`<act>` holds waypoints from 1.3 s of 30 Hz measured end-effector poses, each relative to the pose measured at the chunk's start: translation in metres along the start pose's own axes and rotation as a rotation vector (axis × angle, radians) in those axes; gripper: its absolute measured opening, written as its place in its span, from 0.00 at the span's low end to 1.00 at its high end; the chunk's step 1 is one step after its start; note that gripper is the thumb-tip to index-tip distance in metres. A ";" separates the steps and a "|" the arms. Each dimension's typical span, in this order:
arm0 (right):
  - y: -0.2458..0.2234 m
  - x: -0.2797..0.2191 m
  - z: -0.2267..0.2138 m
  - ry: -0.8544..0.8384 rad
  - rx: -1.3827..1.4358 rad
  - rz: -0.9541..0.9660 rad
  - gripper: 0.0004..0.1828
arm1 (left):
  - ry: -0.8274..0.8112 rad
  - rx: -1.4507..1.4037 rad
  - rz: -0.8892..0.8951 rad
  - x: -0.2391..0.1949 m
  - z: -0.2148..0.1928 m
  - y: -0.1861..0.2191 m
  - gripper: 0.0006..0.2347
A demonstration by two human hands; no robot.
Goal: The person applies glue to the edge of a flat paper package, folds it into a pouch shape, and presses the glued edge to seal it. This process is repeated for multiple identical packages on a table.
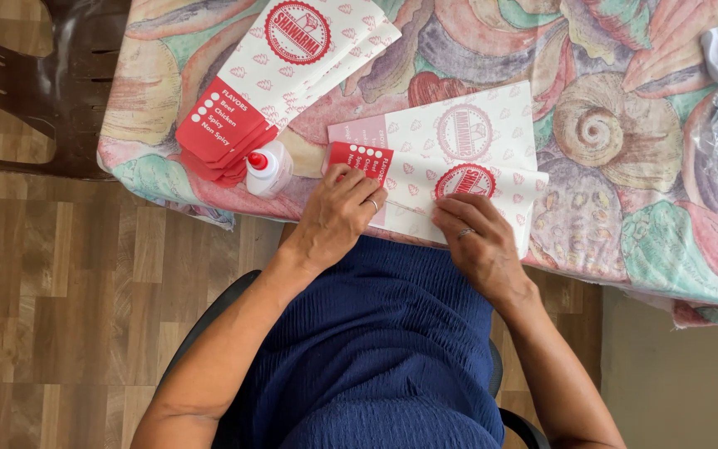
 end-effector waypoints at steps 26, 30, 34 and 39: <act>0.012 -0.063 -0.027 -0.170 -0.161 -0.054 0.03 | -0.056 0.011 0.184 0.007 -0.003 0.007 0.03; 0.015 -0.066 -0.028 -0.154 -0.159 -0.044 0.02 | -0.053 0.034 0.193 0.006 0.001 0.011 0.03; 0.011 -0.058 -0.035 -0.147 -0.116 -0.021 0.01 | -0.038 0.030 0.176 0.008 -0.001 0.013 0.03; 0.016 -0.058 -0.045 -0.141 -0.057 0.039 0.02 | -0.035 0.023 0.161 0.002 0.013 0.016 0.04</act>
Point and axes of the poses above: each hand's wrist, its own x-axis towards the middle knuckle, its own z-axis out of the palm, y = z × x, the point moved 10 cm from there along x, towards the middle knuckle, and after that the axes turned 12 degrees about -z, right-handed, at the moved point
